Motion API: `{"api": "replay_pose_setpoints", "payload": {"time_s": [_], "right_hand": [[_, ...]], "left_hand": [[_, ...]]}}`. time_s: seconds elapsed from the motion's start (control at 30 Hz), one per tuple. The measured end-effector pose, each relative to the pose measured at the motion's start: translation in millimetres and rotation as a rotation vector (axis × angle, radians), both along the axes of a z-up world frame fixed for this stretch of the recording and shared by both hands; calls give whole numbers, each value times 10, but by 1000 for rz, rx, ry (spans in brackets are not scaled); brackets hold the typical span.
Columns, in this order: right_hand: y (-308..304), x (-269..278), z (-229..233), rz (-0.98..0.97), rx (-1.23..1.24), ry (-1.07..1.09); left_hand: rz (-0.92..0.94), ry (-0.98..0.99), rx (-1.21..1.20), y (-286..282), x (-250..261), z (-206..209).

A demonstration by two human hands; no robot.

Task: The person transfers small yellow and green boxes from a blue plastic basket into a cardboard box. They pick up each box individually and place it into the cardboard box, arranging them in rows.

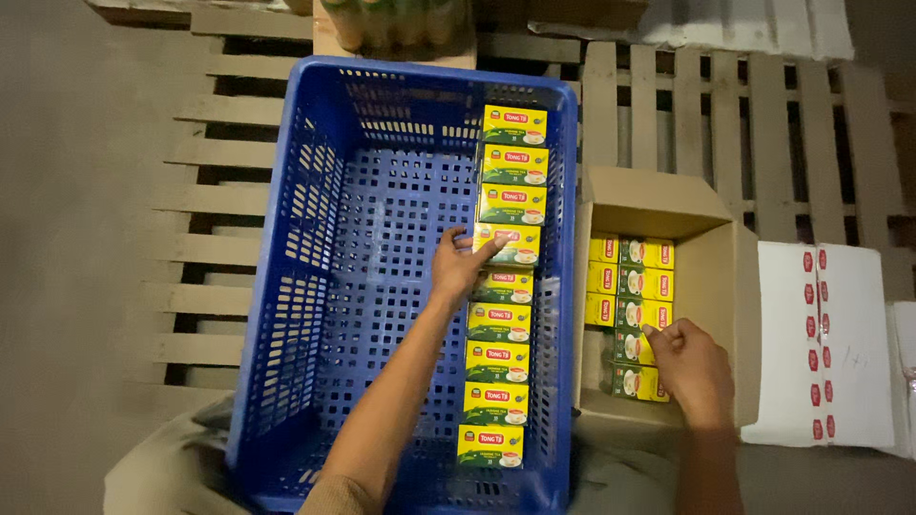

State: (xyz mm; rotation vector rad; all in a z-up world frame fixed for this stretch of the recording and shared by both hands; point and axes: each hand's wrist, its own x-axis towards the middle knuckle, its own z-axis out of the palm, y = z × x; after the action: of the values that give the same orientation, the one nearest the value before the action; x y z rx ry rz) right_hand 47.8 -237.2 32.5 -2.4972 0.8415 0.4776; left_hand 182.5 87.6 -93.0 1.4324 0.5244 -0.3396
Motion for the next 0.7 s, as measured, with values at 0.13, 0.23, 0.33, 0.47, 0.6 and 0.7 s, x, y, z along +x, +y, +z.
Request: {"api": "replay_pose_setpoints", "payload": {"time_s": [0.13,0.23,0.33,0.47,0.6,0.7], "right_hand": [[44,12,-40,-9,28,-31],[11,34,-131,-32,-72,21],[-96,26,-220,-41,-57,20],[-190,-1,-292,-37,-1,-27],[-134,-29,-123,-26,28,-48],[-131,-25,-136,-50,35,-81]], "left_hand": [[-27,35,90,87,64,-87],[19,133,-68,156,151,-28],[114,210,-180,232,206,-313],[198,117,-175,402,193,-708],[224,122,-246,572,39,-356],[239,25,-242,664,-43,-348]]}}
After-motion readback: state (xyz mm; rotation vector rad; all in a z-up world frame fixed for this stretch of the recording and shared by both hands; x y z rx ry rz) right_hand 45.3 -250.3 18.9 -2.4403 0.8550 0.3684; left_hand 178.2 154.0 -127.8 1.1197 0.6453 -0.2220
